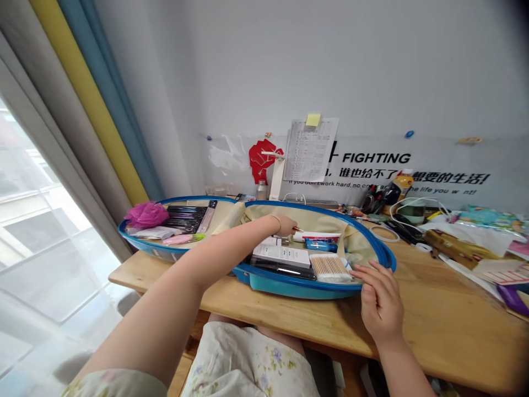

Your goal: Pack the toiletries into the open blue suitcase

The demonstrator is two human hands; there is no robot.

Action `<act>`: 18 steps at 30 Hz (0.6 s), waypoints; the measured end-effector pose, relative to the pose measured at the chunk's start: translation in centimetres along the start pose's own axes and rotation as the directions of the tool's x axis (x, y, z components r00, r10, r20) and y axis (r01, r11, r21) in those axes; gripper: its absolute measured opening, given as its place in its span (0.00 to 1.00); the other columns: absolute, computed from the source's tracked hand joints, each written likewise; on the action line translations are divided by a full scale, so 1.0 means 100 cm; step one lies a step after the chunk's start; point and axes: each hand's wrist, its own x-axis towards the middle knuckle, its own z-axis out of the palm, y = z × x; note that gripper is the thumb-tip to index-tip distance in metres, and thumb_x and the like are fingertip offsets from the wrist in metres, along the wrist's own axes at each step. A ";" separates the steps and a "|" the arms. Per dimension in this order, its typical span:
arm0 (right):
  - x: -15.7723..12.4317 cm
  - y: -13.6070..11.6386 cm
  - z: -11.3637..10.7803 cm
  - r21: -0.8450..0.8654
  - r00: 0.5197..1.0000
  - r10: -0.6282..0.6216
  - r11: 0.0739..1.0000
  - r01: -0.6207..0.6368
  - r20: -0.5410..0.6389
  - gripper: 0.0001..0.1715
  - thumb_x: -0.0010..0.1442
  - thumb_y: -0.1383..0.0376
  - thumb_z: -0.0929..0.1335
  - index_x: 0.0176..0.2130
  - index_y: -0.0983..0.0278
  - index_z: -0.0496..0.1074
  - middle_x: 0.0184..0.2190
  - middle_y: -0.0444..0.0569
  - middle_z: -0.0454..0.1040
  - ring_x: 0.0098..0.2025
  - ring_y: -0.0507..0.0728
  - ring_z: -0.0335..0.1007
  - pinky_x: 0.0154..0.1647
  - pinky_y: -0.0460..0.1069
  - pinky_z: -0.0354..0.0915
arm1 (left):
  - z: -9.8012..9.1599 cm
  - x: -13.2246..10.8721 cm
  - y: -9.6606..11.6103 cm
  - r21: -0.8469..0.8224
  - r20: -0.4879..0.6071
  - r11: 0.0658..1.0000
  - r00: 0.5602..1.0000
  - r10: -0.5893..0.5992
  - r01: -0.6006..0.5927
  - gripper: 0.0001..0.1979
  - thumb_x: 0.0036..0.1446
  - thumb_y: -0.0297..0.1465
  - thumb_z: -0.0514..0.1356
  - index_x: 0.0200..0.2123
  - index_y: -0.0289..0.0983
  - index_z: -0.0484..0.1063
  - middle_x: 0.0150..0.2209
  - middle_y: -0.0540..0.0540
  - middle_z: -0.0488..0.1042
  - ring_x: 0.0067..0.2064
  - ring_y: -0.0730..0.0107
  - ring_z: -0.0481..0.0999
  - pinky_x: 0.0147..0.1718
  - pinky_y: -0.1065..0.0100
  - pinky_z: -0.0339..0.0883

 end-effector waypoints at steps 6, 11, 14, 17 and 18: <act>-0.001 0.000 -0.001 0.015 1.000 0.012 1.000 -0.013 0.011 0.14 0.63 0.67 0.60 0.41 0.60 0.74 0.42 0.50 0.77 0.55 0.62 0.68 0.59 0.63 0.58 | 0.015 0.028 0.015 0.030 0.127 0.999 0.992 0.023 -0.027 0.15 0.63 0.37 0.58 0.51 0.38 0.70 0.52 0.42 0.70 0.49 0.63 0.73 0.47 0.57 0.71; -0.001 0.000 -0.002 0.009 1.000 0.022 1.000 -0.022 0.020 0.14 0.63 0.66 0.60 0.41 0.60 0.74 0.41 0.50 0.77 0.55 0.63 0.68 0.59 0.63 0.58 | 0.022 0.031 0.014 -0.021 0.127 0.998 0.990 0.056 -0.054 0.15 0.63 0.36 0.59 0.50 0.38 0.70 0.52 0.42 0.71 0.49 0.63 0.73 0.47 0.57 0.71; -0.001 0.000 -0.001 0.002 0.999 0.029 1.000 -0.029 0.022 0.15 0.64 0.65 0.60 0.41 0.60 0.74 0.41 0.51 0.77 0.55 0.63 0.68 0.59 0.64 0.58 | 0.021 0.027 0.012 -0.074 0.085 0.995 0.993 0.076 -0.070 0.14 0.62 0.35 0.59 0.50 0.37 0.70 0.51 0.42 0.72 0.48 0.64 0.74 0.47 0.57 0.71; -0.001 0.000 -0.001 -0.006 1.000 0.017 1.000 -0.017 0.022 0.15 0.64 0.66 0.60 0.41 0.60 0.74 0.41 0.51 0.77 0.54 0.63 0.68 0.58 0.64 0.59 | 0.013 0.020 0.005 -0.132 -0.015 0.988 0.997 0.075 -0.076 0.16 0.59 0.30 0.60 0.51 0.38 0.72 0.51 0.42 0.74 0.49 0.64 0.74 0.49 0.63 0.68; -0.001 0.001 -0.001 -0.007 1.000 0.011 1.000 -0.011 0.021 0.15 0.64 0.66 0.60 0.41 0.60 0.74 0.41 0.51 0.77 0.54 0.63 0.68 0.58 0.63 0.59 | 0.009 0.016 0.001 -0.152 -0.062 0.985 0.996 0.071 -0.079 0.16 0.59 0.29 0.60 0.51 0.38 0.72 0.51 0.43 0.75 0.50 0.64 0.74 0.50 0.65 0.67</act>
